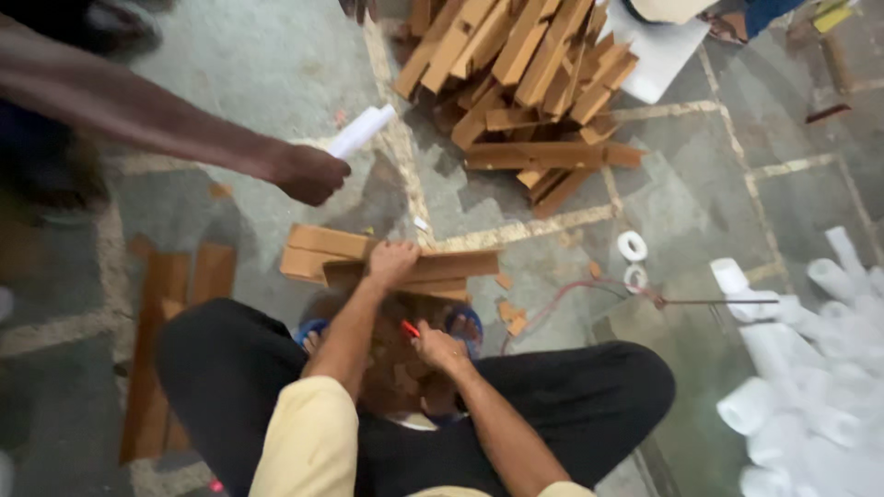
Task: The person sits on the floor and uses a red utility knife to cut long strips of brown cardboard. They repeatedly cut the cardboard into smaller pieces and place them into a pile. Another person occasionally hands them white paper rolls.
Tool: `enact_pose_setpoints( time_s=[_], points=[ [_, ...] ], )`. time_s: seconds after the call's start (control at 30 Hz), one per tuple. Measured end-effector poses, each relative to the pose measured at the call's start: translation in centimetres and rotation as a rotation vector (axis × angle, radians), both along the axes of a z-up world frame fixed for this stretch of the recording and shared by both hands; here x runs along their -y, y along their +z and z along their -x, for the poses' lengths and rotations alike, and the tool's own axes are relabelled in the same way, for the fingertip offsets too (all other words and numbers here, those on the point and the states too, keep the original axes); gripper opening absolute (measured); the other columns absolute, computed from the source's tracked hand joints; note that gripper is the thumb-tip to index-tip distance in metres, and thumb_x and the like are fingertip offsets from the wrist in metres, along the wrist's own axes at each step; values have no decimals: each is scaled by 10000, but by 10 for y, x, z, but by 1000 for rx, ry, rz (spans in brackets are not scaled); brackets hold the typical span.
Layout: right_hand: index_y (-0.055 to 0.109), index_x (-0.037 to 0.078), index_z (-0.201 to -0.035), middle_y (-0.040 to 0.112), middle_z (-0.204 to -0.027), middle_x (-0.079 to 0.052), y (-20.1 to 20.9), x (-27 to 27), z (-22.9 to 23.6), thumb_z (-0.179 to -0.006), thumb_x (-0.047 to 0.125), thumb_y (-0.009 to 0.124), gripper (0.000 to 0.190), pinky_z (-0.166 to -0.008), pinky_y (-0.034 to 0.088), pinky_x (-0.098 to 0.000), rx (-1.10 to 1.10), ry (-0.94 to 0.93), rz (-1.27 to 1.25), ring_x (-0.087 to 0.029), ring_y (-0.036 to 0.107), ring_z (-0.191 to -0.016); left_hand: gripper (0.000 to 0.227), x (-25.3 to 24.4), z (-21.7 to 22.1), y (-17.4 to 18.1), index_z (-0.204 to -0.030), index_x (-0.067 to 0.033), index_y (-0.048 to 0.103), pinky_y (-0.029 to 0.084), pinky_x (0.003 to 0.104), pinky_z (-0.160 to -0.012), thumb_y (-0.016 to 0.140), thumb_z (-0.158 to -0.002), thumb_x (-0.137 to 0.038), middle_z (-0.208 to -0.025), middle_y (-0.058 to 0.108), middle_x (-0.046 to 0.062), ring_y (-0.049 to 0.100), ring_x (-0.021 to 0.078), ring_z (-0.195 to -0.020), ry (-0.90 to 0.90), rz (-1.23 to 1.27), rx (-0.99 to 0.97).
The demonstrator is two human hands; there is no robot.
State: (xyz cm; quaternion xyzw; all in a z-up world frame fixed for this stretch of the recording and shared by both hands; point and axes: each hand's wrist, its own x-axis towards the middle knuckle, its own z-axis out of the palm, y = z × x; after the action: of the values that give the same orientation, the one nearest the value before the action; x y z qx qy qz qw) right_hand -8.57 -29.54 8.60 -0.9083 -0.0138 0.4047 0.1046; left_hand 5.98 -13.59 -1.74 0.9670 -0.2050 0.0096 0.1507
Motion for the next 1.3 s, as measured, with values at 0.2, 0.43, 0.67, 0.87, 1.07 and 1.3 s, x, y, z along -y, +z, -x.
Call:
enact_pose_setpoints(
  time_s=[0.2, 0.43, 0.67, 0.87, 1.07, 1.3],
  points=[
    [657, 97, -1150, 680, -1152, -182, -14, -5, -31, -921, 217, 632, 260, -962, 513, -540, 542, 33, -247, -420, 644, -1111, 548, -32, 51, 28, -1450, -142, 508, 311, 621, -1107, 507, -902, -138, -1472, 553, 57, 478, 258, -1369, 43, 78, 135],
    [717, 127, -1105, 710, -1047, -138, -7, -20, -110, -741, 116, 671, 367, -924, 389, -611, 1093, 275, -208, -340, 661, -1055, 515, -36, 71, 29, -1379, -101, 545, 246, 616, -1142, 514, -865, -140, -1502, 506, 92, 447, 274, -1412, -13, 16, 338],
    [770, 141, -995, 726, -1036, -116, -6, -22, -159, -962, 172, 583, 193, -874, 513, -514, 664, 256, -11, -347, 694, -1025, 266, -14, 66, 24, -1159, -122, 629, 456, 519, -915, 573, -902, -164, -1153, 587, 85, 566, 289, -1124, -22, 58, 116],
    [726, 41, -1109, 732, -1116, -193, 77, 21, -155, -847, 14, 605, 290, -943, 525, -496, 1215, 78, -546, -404, 669, -1082, 297, -33, 41, 51, -1106, -146, 639, 497, 519, -869, 659, -813, -191, -1113, 622, 107, 594, 326, -1037, 86, 118, 102],
    [693, -5, -1213, 719, -976, -85, 138, 29, -115, -1004, 60, 614, 233, -780, 543, -334, 1095, -479, -1049, -154, 650, -890, 550, 16, 35, 164, -1299, -55, 579, 489, 489, -955, 744, -845, -318, -1214, 646, 187, 600, 382, -1130, 3, 647, 168],
    [734, -33, -1051, 719, -900, -37, 144, 46, -104, -968, 65, 704, 132, -703, 511, -299, 813, -914, -1240, -116, 639, -797, 231, 50, 43, 261, -1128, -60, 688, 537, 468, -843, 598, -1045, -256, -996, 717, 201, 687, 403, -973, 52, 847, 49]
  ],
)
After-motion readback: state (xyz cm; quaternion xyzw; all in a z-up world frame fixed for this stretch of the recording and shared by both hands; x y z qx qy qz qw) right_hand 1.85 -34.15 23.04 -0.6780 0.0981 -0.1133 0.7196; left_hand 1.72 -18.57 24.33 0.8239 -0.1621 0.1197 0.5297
